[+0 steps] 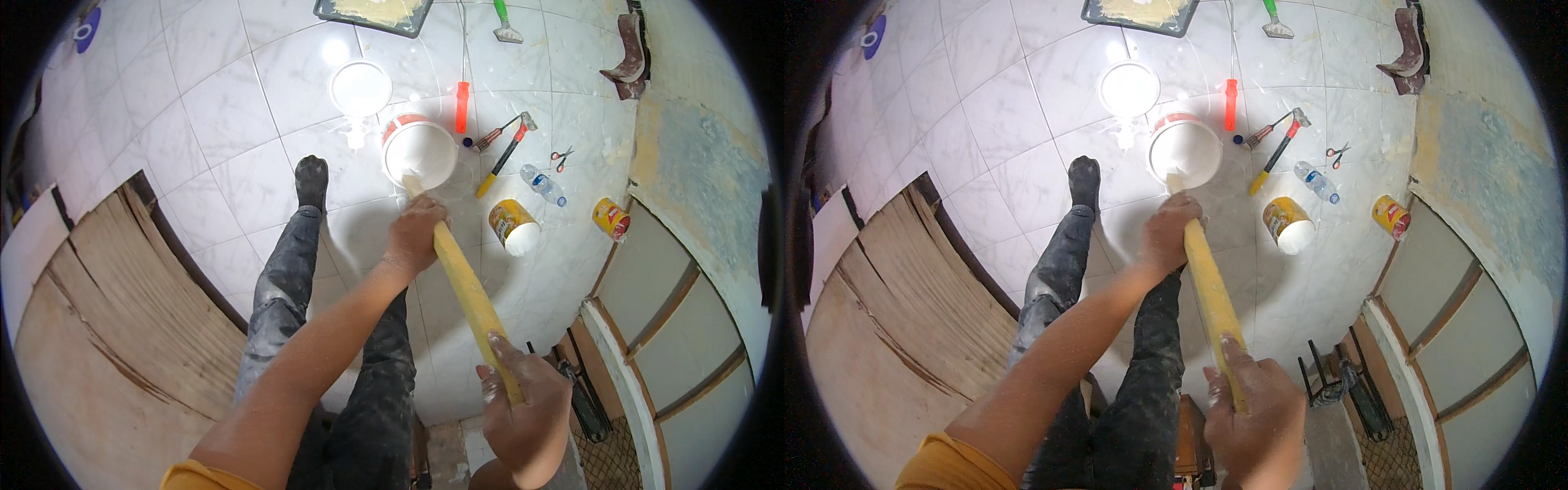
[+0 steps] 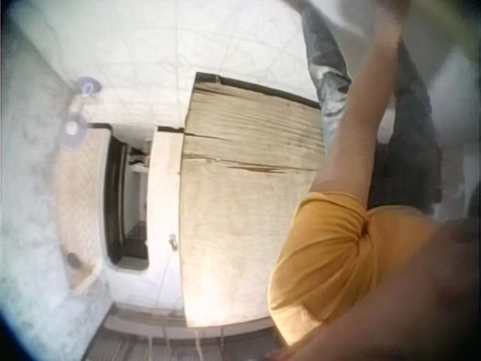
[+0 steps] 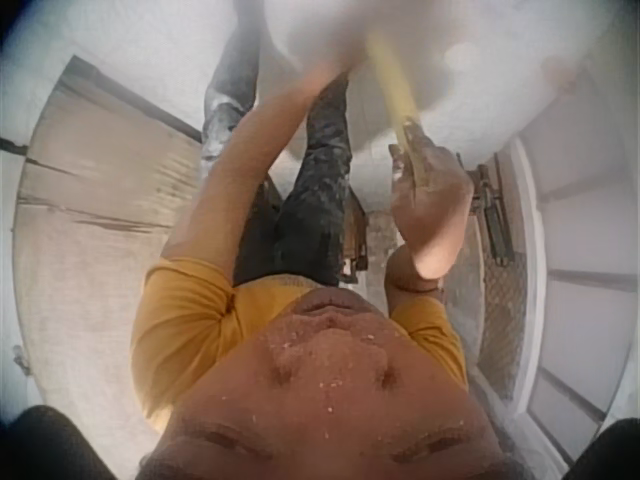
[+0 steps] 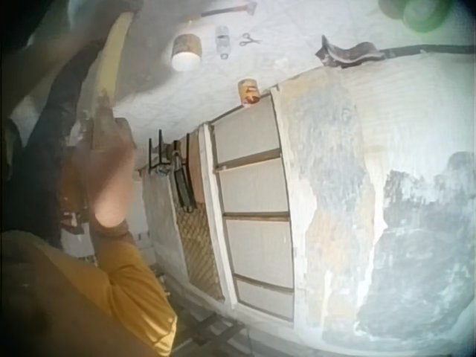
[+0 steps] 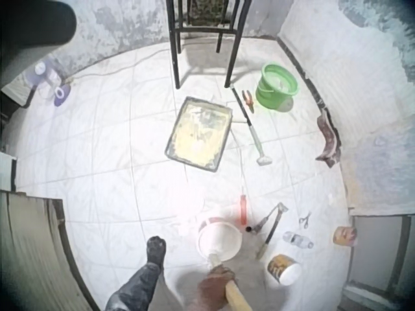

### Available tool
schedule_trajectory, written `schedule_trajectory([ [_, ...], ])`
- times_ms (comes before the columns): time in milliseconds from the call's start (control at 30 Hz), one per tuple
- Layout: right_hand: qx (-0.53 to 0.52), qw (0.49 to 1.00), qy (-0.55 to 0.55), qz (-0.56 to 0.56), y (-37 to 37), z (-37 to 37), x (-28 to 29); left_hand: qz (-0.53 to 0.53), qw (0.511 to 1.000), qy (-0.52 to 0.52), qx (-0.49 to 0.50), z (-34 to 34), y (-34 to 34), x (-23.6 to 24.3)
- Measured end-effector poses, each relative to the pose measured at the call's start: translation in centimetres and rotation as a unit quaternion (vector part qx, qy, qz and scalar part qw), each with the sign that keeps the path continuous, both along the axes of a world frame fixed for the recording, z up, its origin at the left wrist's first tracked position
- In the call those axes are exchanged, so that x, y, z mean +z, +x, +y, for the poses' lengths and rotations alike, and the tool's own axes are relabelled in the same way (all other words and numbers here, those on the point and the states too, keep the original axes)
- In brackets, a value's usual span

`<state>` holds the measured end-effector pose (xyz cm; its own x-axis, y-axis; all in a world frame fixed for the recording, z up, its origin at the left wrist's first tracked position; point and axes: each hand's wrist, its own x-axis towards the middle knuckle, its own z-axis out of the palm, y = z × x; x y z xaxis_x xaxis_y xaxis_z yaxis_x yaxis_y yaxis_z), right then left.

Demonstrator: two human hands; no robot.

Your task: The person pours a white liquid from a small container into a larger bucket and then uses a long wooden stick to stir the mixture. The person kneels on the floor throughout the process, repeatedly stirring the contents of the bucket.

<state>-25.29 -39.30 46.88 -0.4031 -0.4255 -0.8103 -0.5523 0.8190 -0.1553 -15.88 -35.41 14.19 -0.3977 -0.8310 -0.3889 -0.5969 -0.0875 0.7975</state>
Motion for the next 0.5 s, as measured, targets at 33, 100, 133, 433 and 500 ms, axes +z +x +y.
schedule_trajectory([
  [33, 0.035, 0.999, -0.033, -0.001, -0.1, 0.2, -0.1, -0.001, 1.000, -0.013, -0.004, -0.9, 0.5, 0.1],
  [100, 0.103, 0.990, -0.095, -0.002, -0.4, 0.5, -0.3, -0.003, 0.999, -0.037, -0.013, -2.8, 0.9, 0.1],
  [133, 0.100, 0.990, -0.095, 0.005, -0.5, 0.3, -0.6, -0.006, 1.000, -0.027, -0.014, -3.8, 0.8, 0.3],
  [433, -0.014, 0.992, -0.082, 0.090, -2.9, 0.7, -0.8, 0.003, 1.000, 0.013, -0.018, -4.4, -6.3, -0.7],
  [500, -0.015, 0.994, -0.084, 0.067, -4.0, 1.5, -0.6, 0.017, 0.998, 0.065, -0.018, -3.3, -6.9, 0.0],
])
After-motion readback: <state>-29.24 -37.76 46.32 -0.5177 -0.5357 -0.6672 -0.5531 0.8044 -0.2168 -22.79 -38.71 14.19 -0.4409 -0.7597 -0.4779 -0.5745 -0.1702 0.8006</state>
